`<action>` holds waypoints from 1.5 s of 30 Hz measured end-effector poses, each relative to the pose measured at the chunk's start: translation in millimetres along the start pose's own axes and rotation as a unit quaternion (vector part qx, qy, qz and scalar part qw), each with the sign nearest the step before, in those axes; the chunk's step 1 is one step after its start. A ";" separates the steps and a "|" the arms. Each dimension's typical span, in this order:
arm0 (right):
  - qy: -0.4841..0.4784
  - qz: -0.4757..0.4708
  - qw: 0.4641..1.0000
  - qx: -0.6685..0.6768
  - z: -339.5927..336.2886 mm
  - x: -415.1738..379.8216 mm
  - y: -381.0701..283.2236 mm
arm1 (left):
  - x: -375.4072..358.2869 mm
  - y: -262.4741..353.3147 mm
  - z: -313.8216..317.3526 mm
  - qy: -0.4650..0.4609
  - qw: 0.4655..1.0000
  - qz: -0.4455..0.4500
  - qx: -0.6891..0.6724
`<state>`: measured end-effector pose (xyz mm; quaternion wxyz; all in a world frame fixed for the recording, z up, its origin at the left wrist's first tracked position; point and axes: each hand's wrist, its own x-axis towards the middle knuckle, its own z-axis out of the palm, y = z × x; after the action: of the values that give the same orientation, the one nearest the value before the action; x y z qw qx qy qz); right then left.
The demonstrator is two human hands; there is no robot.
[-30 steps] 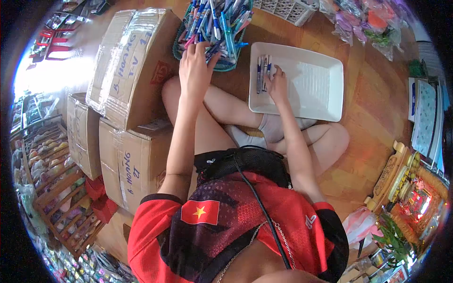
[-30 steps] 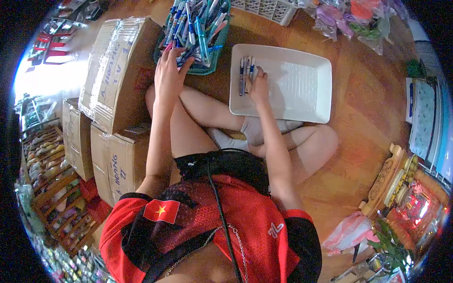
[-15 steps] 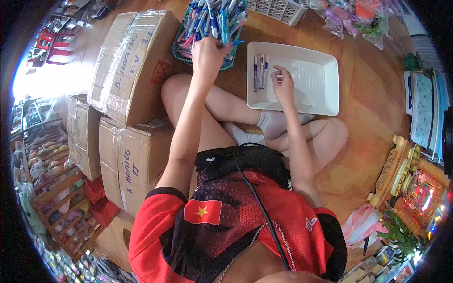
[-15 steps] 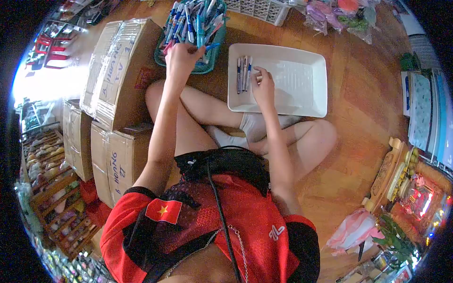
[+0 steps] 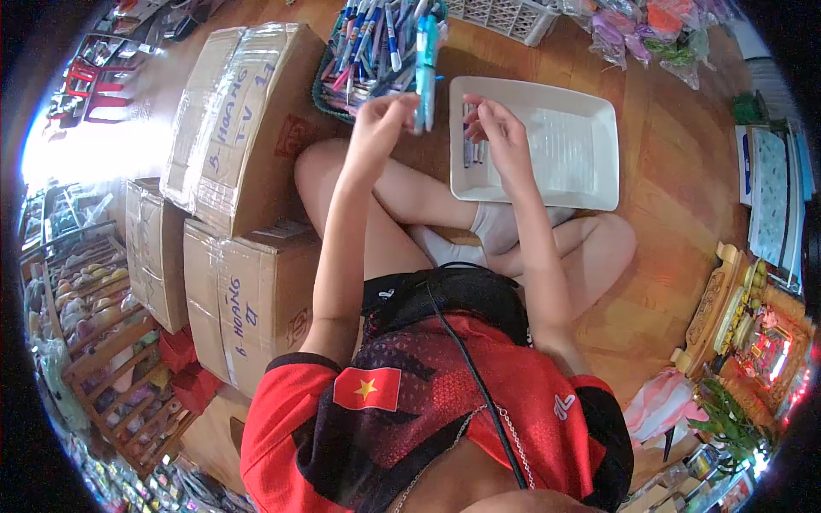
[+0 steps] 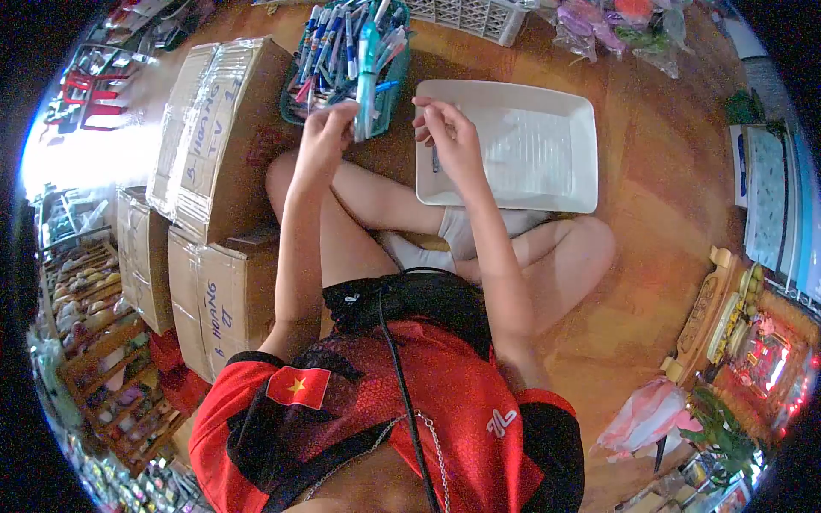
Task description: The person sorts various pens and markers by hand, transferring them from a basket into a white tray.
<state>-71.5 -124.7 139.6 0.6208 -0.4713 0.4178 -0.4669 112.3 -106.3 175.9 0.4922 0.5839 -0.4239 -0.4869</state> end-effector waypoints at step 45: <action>0.058 0.196 0.817 -0.539 -100.3 90.9 162.1 | 41.0 -171.2 104.5 -0.102 0.718 0.329 0.605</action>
<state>-118.0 -213.3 -46.4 0.3206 -0.6106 0.7214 -0.0626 18.7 -136.5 -3.7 0.1173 0.5274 -0.8414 0.0093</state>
